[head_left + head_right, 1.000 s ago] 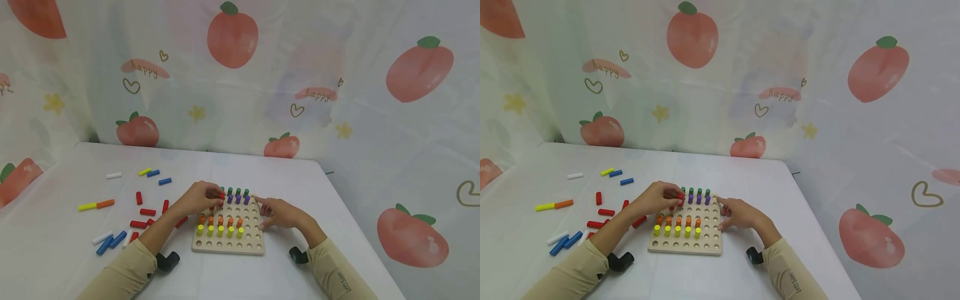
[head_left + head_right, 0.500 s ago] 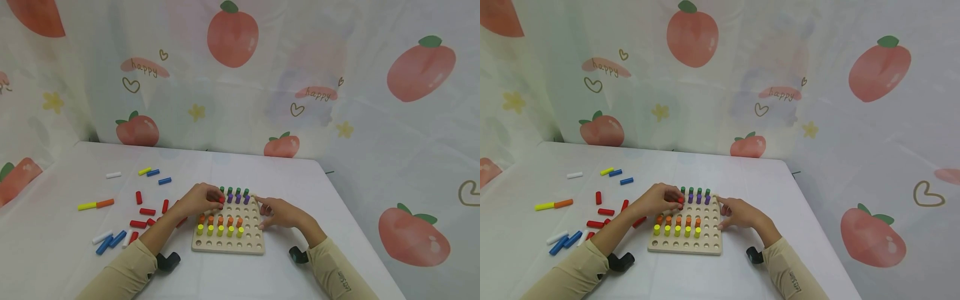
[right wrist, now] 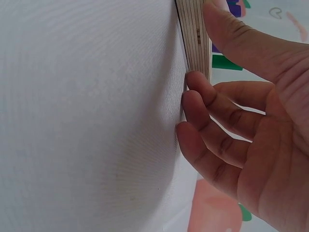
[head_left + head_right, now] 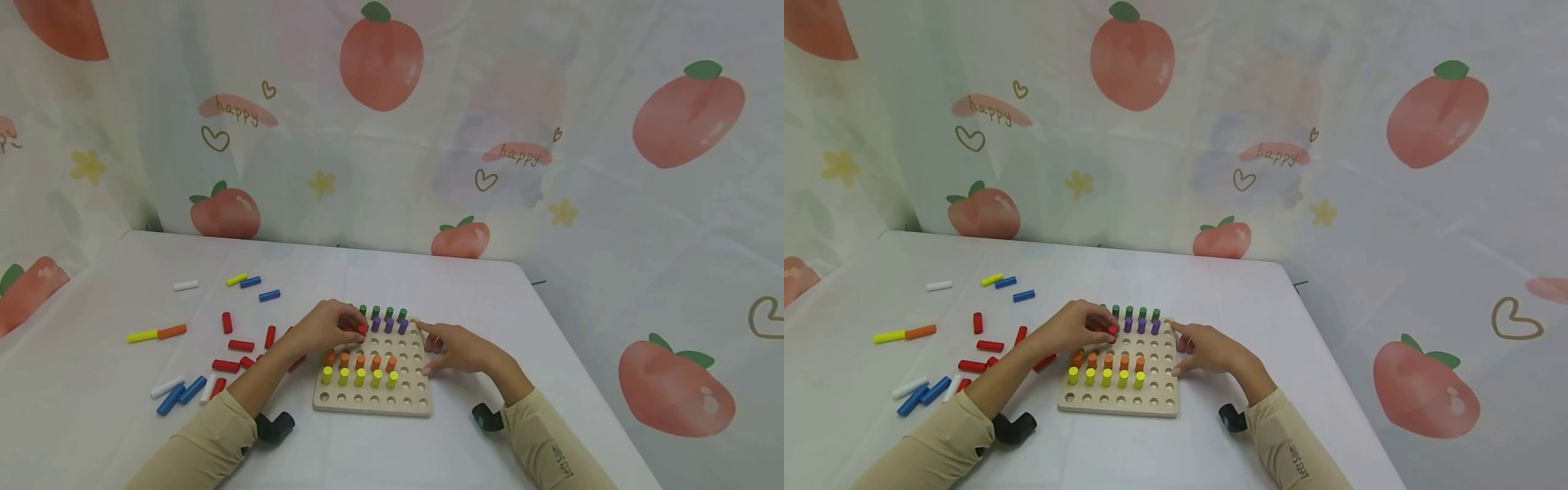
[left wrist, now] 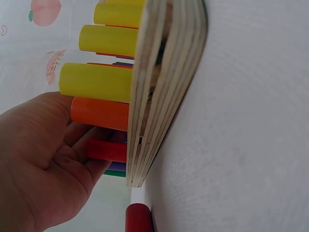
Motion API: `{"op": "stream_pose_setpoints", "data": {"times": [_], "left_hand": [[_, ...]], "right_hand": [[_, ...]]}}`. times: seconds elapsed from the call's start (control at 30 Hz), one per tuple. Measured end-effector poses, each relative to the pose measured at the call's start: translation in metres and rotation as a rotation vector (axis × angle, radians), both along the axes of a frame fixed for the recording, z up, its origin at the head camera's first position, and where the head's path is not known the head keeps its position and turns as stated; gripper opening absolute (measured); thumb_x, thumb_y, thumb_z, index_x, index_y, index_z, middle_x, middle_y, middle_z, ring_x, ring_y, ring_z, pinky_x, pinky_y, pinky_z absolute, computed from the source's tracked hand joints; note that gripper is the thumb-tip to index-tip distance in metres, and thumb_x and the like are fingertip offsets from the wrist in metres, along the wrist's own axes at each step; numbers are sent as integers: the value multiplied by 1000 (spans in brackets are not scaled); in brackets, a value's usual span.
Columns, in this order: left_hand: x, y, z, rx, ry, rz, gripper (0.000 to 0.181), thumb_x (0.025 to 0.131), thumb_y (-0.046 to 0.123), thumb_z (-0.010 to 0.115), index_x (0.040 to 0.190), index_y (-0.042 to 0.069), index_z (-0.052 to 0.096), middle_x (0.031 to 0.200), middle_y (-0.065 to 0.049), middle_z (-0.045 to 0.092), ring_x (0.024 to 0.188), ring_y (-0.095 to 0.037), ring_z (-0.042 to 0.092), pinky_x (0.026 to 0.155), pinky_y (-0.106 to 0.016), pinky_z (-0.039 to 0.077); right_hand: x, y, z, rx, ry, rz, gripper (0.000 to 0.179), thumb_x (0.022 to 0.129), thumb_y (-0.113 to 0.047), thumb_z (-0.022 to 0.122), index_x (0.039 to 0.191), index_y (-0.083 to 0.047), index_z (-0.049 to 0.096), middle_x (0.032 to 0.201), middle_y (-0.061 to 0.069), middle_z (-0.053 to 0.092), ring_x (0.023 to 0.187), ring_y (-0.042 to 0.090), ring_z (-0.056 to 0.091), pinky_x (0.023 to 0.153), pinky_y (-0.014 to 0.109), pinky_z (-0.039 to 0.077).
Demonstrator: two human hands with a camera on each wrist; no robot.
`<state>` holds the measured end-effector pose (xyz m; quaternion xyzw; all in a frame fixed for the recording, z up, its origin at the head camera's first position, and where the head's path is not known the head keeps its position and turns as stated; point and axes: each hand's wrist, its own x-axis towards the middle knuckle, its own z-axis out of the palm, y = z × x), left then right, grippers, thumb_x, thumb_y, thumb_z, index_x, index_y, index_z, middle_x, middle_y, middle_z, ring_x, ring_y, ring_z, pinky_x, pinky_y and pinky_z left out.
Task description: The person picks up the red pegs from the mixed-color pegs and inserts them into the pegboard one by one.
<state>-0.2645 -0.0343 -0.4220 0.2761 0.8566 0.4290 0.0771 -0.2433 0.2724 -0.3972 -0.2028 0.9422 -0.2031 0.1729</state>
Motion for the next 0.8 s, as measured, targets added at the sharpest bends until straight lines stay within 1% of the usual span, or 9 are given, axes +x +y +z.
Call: {"op": "stream_pose_setpoints", "data": {"times": [0.1, 0.37, 0.8], "left_hand": [[0, 0, 0, 1, 3, -3, 17, 92, 12, 81, 108, 10, 77, 95, 7, 72, 88, -12, 66, 90, -35, 56], [0, 0, 1, 2, -14, 7, 17, 92, 10, 80, 109, 12, 77, 98, 7, 73, 94, -12, 68, 95, -38, 55], [0, -1, 1, -6, -14, 5, 17, 92, 10, 80, 108, 12, 77, 97, 7, 73, 93, -13, 68, 93, -36, 56]], "right_hand": [[0, 0, 1, 1, -1, 2, 92, 82, -22, 89, 158, -5, 41, 100, -1, 57, 96, 19, 54, 81, 35, 49], [0, 1, 2, -2, -4, 1, 92, 82, -23, 89, 158, -6, 40, 101, -1, 57, 96, 20, 54, 82, 36, 49], [0, 0, -1, -3, -9, 0, 93, 82, -23, 89, 159, -6, 39, 102, -1, 57, 97, 19, 54, 83, 35, 49]]}}
